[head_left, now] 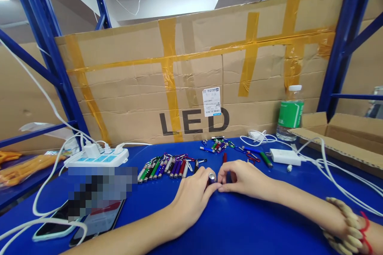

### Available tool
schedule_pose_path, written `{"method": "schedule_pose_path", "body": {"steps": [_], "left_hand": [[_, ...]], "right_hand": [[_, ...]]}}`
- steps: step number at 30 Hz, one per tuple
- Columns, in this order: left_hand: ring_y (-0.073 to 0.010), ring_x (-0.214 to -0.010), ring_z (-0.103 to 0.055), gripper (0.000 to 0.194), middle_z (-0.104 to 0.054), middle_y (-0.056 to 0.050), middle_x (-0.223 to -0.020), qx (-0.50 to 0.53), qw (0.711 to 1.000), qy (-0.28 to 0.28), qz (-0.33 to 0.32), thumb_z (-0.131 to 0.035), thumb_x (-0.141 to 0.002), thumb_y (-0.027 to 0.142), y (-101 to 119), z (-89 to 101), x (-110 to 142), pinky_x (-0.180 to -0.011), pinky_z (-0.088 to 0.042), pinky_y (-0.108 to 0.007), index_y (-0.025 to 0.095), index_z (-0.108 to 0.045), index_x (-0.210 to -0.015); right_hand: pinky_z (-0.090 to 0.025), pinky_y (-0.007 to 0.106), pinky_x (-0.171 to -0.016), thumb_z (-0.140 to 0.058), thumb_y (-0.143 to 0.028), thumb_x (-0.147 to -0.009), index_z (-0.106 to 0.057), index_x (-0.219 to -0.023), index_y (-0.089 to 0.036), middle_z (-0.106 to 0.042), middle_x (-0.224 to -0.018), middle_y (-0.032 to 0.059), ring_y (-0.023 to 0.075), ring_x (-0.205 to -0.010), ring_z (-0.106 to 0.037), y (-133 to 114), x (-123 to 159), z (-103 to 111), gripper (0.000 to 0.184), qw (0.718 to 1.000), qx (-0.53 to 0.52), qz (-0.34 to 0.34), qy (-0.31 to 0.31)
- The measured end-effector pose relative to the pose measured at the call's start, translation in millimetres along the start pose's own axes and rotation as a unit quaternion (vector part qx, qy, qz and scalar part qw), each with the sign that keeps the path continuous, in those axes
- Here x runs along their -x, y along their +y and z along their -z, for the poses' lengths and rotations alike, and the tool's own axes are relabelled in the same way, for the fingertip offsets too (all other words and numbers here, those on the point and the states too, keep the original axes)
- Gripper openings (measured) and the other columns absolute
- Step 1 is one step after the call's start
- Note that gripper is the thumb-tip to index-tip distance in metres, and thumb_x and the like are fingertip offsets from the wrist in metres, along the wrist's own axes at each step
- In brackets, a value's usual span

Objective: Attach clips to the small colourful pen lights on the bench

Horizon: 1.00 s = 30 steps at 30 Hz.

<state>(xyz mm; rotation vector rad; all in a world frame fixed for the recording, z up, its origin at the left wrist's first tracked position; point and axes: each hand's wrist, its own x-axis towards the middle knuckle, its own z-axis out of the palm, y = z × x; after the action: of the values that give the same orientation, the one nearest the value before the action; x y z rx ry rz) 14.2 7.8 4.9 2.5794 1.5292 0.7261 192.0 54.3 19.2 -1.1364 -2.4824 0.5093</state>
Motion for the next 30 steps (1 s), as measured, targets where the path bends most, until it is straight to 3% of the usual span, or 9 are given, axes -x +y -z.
{"method": "schedule_pose_path", "body": {"steps": [5,12,16,22,27,30], "left_hand": [[-0.0170,-0.077,-0.060,0.016,-0.057,-0.001,-0.096,-0.057,0.998,-0.014,0.016,-0.038,-0.089,0.033,-0.5,-1.0,-0.2,-0.060,-0.044,-0.026,0.021,-0.048,-0.091],[-0.0214,-0.081,-0.063,0.024,-0.064,-0.004,-0.092,-0.106,0.992,-0.057,0.034,-0.028,-0.092,0.033,3.0,1.5,-0.5,-0.057,-0.044,-0.026,0.020,-0.047,-0.099],[-0.0220,-0.076,-0.064,0.025,-0.066,-0.004,-0.090,-0.131,0.989,-0.073,0.018,-0.027,-0.092,0.034,4.9,2.8,0.9,-0.055,-0.045,-0.026,0.020,-0.046,-0.100],[-0.0200,-0.067,-0.065,0.026,-0.068,-0.003,-0.079,-0.154,0.987,-0.054,-0.004,-0.026,-0.092,0.036,5.4,2.9,3.3,-0.051,-0.043,-0.023,0.020,-0.046,-0.096],[-0.0200,-0.065,-0.065,0.024,-0.068,-0.003,-0.076,-0.146,0.989,-0.034,-0.008,-0.027,-0.092,0.033,2.0,0.5,2.1,-0.050,-0.042,-0.023,0.019,-0.045,-0.098],[-0.0188,-0.059,-0.064,0.022,-0.067,-0.001,-0.070,-0.156,0.987,-0.004,-0.019,-0.028,-0.093,0.032,1.9,-0.2,2.7,-0.046,-0.040,-0.023,0.019,-0.044,-0.101]], "right_hand": [[-0.037,0.019,-0.049,-0.062,-0.035,-0.071,-0.066,-0.075,-0.020,-0.064,-0.071,-0.0008,0.0089,-0.054,-0.051,5.8,0.7,-7.5,0.017,0.997,-0.073,0.013,0.023],[-0.040,0.020,-0.044,-0.062,-0.036,-0.073,-0.065,-0.077,-0.016,-0.062,-0.074,0.0017,0.0060,-0.046,-0.050,-2.6,6.4,-11.6,0.021,0.954,-0.233,0.028,0.186],[-0.040,0.019,-0.041,-0.063,-0.035,-0.072,-0.064,-0.073,-0.015,-0.058,-0.074,0.0016,0.0052,-0.044,-0.051,-7.4,9.2,-13.2,0.019,0.938,-0.294,0.062,0.171],[-0.042,0.019,-0.040,-0.066,-0.036,-0.069,-0.058,-0.062,-0.014,-0.054,-0.073,0.0007,0.0043,-0.044,-0.049,-7.9,9.6,-15.3,0.024,0.920,-0.347,0.093,0.159],[-0.042,0.019,-0.042,-0.062,-0.038,-0.072,-0.060,-0.069,-0.014,-0.056,-0.077,0.0014,0.0042,-0.044,-0.050,-13.1,11.3,-12.8,0.024,0.934,-0.325,0.078,0.124],[-0.042,0.019,-0.043,-0.054,-0.041,-0.078,-0.062,-0.081,-0.015,-0.059,-0.076,0.0027,0.0061,-0.046,-0.051,-10.1,9.9,-5.7,0.027,0.945,-0.273,0.028,0.180]]}}
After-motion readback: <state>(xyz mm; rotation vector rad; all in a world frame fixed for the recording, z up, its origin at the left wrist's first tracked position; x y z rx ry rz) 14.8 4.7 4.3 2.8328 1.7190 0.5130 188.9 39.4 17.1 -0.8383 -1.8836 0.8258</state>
